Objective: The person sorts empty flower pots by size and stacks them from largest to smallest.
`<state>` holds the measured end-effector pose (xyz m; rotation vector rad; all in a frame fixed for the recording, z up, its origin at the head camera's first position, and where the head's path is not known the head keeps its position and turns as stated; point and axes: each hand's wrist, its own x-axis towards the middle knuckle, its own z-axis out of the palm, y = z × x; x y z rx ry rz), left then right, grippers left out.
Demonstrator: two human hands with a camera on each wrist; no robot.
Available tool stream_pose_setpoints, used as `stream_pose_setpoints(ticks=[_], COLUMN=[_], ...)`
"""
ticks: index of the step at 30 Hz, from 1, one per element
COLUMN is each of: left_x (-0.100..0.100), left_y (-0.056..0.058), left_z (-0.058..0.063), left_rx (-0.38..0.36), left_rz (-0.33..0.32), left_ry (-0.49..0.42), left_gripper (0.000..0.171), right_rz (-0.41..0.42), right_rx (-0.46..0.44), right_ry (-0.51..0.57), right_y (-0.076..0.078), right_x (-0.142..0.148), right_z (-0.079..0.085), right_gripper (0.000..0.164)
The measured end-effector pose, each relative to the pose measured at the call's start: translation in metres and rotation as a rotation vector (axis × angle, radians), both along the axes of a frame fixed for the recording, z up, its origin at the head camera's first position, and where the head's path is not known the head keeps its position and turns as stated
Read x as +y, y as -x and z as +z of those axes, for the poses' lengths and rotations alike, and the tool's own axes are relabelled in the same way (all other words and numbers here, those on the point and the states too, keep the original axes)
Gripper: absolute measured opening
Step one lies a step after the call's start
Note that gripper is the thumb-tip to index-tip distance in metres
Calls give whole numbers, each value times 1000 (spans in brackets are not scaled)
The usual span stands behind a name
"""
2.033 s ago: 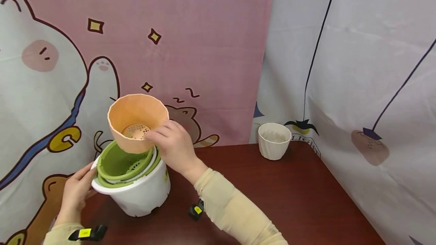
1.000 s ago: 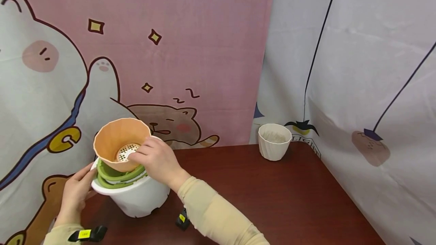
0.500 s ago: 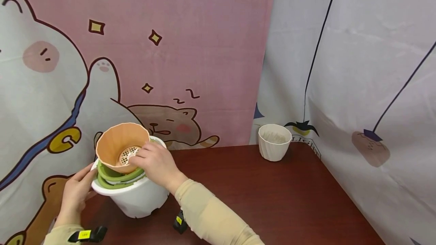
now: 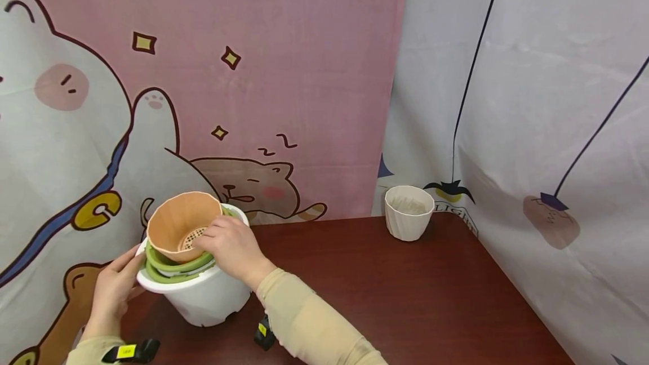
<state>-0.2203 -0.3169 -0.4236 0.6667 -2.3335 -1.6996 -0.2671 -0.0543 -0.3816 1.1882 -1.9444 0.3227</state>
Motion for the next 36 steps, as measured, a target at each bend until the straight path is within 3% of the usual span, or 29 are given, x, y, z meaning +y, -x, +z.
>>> stream_pose_setpoints(ticks=[12,18,24,36], left_x=[3,3,2,3], left_y=[3,4,3,3], left_z=[-4,-3,-2,-1], left_rx=[15,22,9,15], left_rz=[3,12,18,21], left_ry=[10,9,-5,-11], left_gripper=[65,65,64,65], right_rz=[-90,-25,29,4], right_rx=[-93,-129,-187,-233], right_ry=[-82,-56,-43,-6], right_y=[-4,-3,-6,-12], right_x=[3,10,22,40], right_z=[-9,-15,-24,-33], right_gripper=[21,17,25,34])
